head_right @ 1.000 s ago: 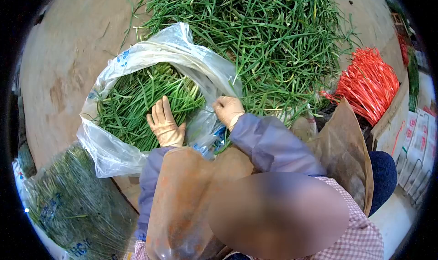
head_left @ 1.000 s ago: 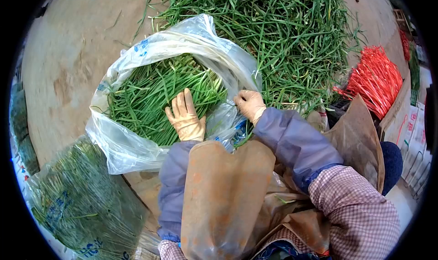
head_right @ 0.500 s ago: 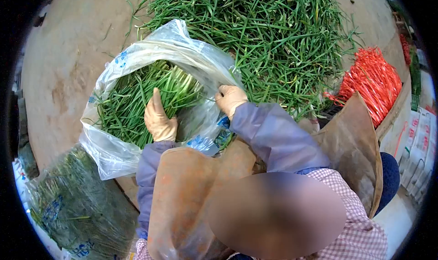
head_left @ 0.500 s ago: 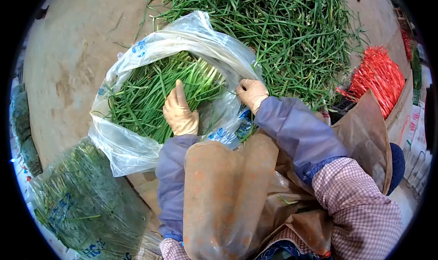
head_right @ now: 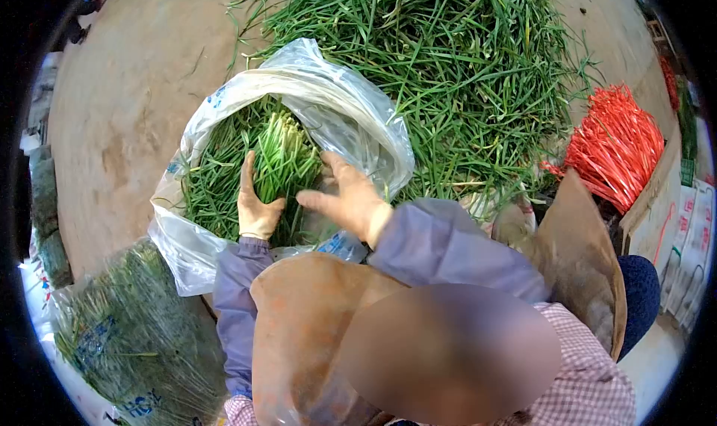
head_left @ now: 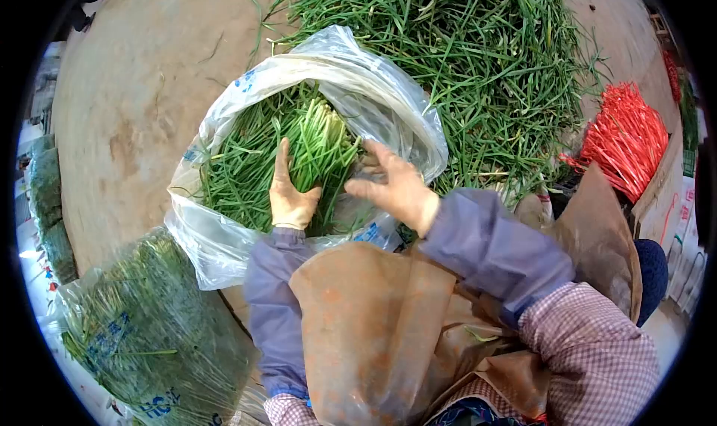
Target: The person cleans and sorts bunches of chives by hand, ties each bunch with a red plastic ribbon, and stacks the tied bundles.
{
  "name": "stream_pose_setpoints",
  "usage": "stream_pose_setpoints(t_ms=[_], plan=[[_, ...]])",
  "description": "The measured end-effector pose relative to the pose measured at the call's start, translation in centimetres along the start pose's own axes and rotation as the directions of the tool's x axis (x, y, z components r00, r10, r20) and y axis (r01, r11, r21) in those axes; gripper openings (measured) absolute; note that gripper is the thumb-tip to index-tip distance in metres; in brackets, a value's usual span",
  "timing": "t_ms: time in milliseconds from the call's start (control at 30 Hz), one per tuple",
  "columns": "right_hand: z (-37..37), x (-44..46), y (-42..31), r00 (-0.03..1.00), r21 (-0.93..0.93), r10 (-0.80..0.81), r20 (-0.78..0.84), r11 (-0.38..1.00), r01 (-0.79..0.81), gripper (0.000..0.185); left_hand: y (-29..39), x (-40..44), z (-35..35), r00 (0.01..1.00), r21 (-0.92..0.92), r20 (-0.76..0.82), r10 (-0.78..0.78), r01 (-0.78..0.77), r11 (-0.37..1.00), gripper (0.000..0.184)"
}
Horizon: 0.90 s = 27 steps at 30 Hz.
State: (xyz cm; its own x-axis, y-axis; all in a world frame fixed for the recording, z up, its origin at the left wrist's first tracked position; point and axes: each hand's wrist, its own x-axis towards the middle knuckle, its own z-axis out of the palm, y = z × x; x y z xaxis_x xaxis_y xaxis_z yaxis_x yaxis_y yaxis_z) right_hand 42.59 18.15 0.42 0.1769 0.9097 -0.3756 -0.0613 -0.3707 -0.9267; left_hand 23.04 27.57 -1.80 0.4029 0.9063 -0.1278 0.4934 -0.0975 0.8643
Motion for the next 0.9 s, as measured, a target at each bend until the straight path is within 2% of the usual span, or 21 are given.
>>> stream_pose_setpoints(t_ms=[33, 67, 100, 133, 167, 233, 267, 367, 400, 500, 567, 633, 700, 733, 767, 800, 833, 900], plan=[[1.6, 1.9, 2.2, 0.996, 0.378, 0.086, 0.038, 0.921, -0.094, 0.096, -0.4, -0.2, 0.5, 1.000, -0.089, -0.006, -0.017, 0.016, 0.996, 0.104], [2.2, 2.9, 2.4, 0.987, 0.427, 0.153, -0.038, 0.896, -0.122, 0.097, -0.5, -0.7, 1.2, 0.999, -0.048, -0.025, -0.042, 0.041, 0.998, 0.107], [2.9, 3.6, 2.4, 0.968, 0.477, 0.226, -0.105, 0.866, -0.150, 0.099, 0.3, -1.4, 1.7, 0.985, 0.267, -0.016, 0.169, -0.159, 0.950, 0.107], [3.6, 3.9, 1.6, 0.983, 0.706, 0.164, -0.081, 0.706, -0.060, 0.092, -0.2, -2.2, 2.7, 0.967, 0.408, -0.005, 0.254, -0.230, 0.883, 0.106], [4.2, 4.0, 1.7, 0.966, 0.708, 0.202, -0.163, 0.706, -0.028, 0.090, -1.0, -3.1, 3.8, 0.943, 0.536, 0.020, 0.332, -0.291, 0.793, 0.106], [4.8, 3.9, 3.1, 0.909, 0.719, 0.277, -0.310, 0.695, 0.033, 0.082, -1.1, -4.9, 5.5, 0.943, 0.584, 0.012, 0.332, -0.276, 0.763, 0.103], [5.0, 3.9, 4.0, 0.875, 0.728, 0.313, -0.369, 0.683, 0.063, 0.075, -1.8, -5.6, 5.8, 0.958, 0.622, 0.061, 0.280, -0.256, 0.740, 0.105], [4.5, 2.1, 6.5, 0.931, 0.813, 0.305, -0.200, 0.583, -0.016, 0.060, 0.2, -7.2, 5.6, 0.973, 0.661, 0.123, 0.197, -0.229, 0.715, 0.105], [4.5, 1.6, 5.9, 0.923, 0.847, 0.312, -0.227, 0.531, 0.028, 0.047, 1.1, -7.6, 5.1, 0.977, 0.653, 0.178, 0.118, -0.207, 0.729, 0.102], [3.5, 0.9, 7.2, 0.934, 0.890, 0.319, -0.160, 0.456, -0.003, 0.046, 3.6, -7.8, 3.4, 0.956, 0.721, 0.276, 0.102, -0.276, 0.635, 0.094], [3.6, 0.6, 6.9, 0.932, 0.878, 0.306, -0.195, 0.477, 0.027, 0.044, 4.9, -7.3, 1.8, 0.967, 0.629, 0.159, 0.199, -0.254, 0.734, 0.089], [3.9, 0.1, 6.5, 0.928, 0.864, 0.296, -0.226, 0.502, 0.051, 0.042, 7.3, -4.7, 0.8, 0.953, 0.615, 0.113, 0.281, -0.289, 0.733, 0.088], [4.3, -0.1, 6.8, 0.933, 0.870, 0.274, -0.233, 0.488, 0.074, 0.040, 7.9, -1.7, 0.8, 0.902, 0.679, 0.231, 0.365, -0.418, 0.603, 0.092], [4.5, -0.4, 6.6, 0.927, 0.862, 0.282, -0.246, 0.501, 0.076, 0.040, 7.4, -0.6, 1.2, 0.900, 0.677, 0.315, 0.302, -0.436, 0.593, 0.095], [4.5, -0.6, 6.5, 0.921, 0.853, 0.288, -0.262, 0.515, 0.081, 0.041, 6.0, -0.1, 1.7, 0.874, 0.643, 0.357, 0.331, -0.486, 0.592, 0.098], [4.5, -1.1, 5.9, 0.914, 0.852, 0.300, -0.272, 0.516, 0.084, 0.039, 6.1, -0.3, 1.9, 0.877, 0.651, 0.412, 0.248, -0.474, 0.592, 0.100], [4.5, -1.6, 5.3, 0.921, 0.866, 0.288, -0.262, 0.491, 0.093, 0.046, 6.2, -0.6, 2.1, 0.869, 0.659, 0.468, 0.163, -0.465, 0.591, 0.101], [4.8, -2.5, 4.8, 0.909, 0.873, 0.346, -0.233, 0.486, 0.039, 0.057, 5.7, -2.0, 2.4, 0.883, 0.611, 0.432, 0.184, -0.436, 0.661, 0.099]])
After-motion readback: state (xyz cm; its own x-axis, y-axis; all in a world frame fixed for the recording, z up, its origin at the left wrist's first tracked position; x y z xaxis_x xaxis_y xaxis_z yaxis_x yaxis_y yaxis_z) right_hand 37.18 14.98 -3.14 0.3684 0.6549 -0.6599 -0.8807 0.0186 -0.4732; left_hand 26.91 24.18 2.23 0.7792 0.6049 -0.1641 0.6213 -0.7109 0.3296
